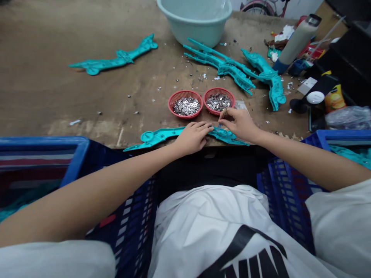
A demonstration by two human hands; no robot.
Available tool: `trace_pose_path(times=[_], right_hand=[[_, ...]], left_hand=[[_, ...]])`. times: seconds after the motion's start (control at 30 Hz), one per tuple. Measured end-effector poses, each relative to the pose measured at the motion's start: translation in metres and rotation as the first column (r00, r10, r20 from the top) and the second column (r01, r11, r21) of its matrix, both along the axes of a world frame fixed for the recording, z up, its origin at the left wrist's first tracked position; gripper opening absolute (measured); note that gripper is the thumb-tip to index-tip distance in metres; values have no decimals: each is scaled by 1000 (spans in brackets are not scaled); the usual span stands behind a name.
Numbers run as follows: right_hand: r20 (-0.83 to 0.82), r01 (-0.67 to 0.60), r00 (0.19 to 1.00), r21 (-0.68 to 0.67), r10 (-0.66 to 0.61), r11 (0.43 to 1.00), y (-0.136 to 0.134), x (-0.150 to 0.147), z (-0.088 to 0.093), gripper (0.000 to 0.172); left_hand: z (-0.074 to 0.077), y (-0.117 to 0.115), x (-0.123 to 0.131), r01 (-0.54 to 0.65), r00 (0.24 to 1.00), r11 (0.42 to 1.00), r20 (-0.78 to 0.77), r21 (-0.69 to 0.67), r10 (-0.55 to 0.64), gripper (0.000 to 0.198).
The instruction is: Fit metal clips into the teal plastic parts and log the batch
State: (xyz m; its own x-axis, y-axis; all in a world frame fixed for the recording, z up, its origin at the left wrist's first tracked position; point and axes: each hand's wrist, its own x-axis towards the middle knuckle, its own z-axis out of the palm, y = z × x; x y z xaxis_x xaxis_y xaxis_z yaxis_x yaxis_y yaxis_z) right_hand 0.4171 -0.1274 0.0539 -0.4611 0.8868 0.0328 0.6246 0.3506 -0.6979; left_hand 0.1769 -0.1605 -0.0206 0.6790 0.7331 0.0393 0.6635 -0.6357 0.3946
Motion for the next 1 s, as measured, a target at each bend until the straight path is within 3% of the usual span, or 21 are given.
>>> trace_pose_path(times=[0.2,0.3,0.37,0.43,0.5,0.53,0.6,0.7,0.73,0.8,0.9,1.0], right_hand=[[41,-64,997,38,62,997,3,3,-1,15],[212,-71,976,106,47,992,17,15,6,19],[474,-121,876,38,89,992,25,25,13,22],[716,-124,677,-117,170,985,28,32,19,24],[839,-73,507,-187,198,980,25,34,24,30],[865,-68,468,-168,181,983,20,32,26,32],[852,-153,499,-95,159,984,8,24,26,38],[751,-332,603,-70,269,941,-13,10,16,59],[733,-361,611,-77,298,929,-20,6,10,67],[741,-362,606,-69,291,930,-30,1,0,65],[751,-340,619,-10,231,940,-34,-6,-3,58],[768,-319,623,73,151,945,-17,-15,13,59]], left_hand=[[4,2,-1,4,1000,1000,-26,-18,-4,62],[17,5,-3,45,996,995,-79,-84,-51,65],[28,7,-7,89,979,986,-168,-142,-112,83],[38,7,-11,110,948,979,-277,-174,-156,107],[45,6,-16,116,919,980,-357,-164,-168,108],[47,5,-18,122,910,981,-378,-152,-172,102],[47,5,-21,136,908,982,-381,-129,-176,87],[45,6,-22,141,921,982,-348,-122,-175,77],[46,7,-23,138,922,982,-345,-128,-174,76],[51,9,-25,128,918,980,-356,-155,-176,76],[72,18,-32,105,905,972,-386,-212,-182,81],[102,34,-41,70,877,973,-452,-219,-165,88]])
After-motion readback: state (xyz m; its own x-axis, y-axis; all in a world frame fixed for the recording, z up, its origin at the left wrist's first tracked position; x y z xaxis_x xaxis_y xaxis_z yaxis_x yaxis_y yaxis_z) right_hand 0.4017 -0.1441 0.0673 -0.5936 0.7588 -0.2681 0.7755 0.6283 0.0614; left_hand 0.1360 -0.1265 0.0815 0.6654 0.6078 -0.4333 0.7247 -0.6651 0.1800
